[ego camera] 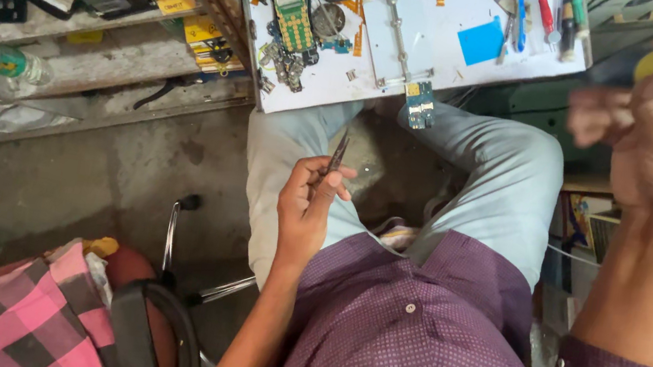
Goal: The person sits at a workbench holding a phone motherboard against a fixture. They use a hot air gun to heat the board, then use tweezers to work on components on the board, continuing to manipulate the board and tweezers throughout the episode.
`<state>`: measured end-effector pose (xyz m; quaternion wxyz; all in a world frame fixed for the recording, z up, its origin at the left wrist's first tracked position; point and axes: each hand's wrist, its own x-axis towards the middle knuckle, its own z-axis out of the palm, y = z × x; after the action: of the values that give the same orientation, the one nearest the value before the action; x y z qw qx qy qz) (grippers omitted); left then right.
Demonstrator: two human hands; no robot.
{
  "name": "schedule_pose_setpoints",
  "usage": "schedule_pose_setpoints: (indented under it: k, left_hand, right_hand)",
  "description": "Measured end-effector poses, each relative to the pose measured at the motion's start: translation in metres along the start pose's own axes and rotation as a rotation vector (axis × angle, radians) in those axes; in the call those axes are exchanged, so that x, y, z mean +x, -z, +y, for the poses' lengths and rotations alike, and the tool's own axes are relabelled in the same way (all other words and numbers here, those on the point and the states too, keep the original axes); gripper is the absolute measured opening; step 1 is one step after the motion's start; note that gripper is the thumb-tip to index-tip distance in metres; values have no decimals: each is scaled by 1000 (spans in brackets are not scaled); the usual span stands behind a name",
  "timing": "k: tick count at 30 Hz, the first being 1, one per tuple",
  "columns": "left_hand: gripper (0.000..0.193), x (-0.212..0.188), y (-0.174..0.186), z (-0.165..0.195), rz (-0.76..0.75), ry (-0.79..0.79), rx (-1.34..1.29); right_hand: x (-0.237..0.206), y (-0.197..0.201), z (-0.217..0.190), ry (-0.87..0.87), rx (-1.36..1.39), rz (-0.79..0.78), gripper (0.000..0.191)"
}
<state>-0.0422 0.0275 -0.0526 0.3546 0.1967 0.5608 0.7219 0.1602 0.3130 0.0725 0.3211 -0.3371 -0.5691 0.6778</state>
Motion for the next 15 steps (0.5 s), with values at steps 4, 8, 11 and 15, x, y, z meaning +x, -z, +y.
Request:
schedule_pose_setpoints:
  k: [4,8,11,15]
  left_hand:
    - [19,-3,9,-1,-18,1,8]
    - [18,-6,21,-3,-18,4,67]
    - [20,-11,28,-5,-7,34,50]
    - [26,-13,35,-5,42,39,116]
  right_hand:
    - [-40,-10,29,-97,-91,128,27]
    - [-60,-25,98,-3,-523,176,30]
    - [-66,-34,159,302,-799,134,26]
    - [-62,-51,233,-2,-465,84,29]
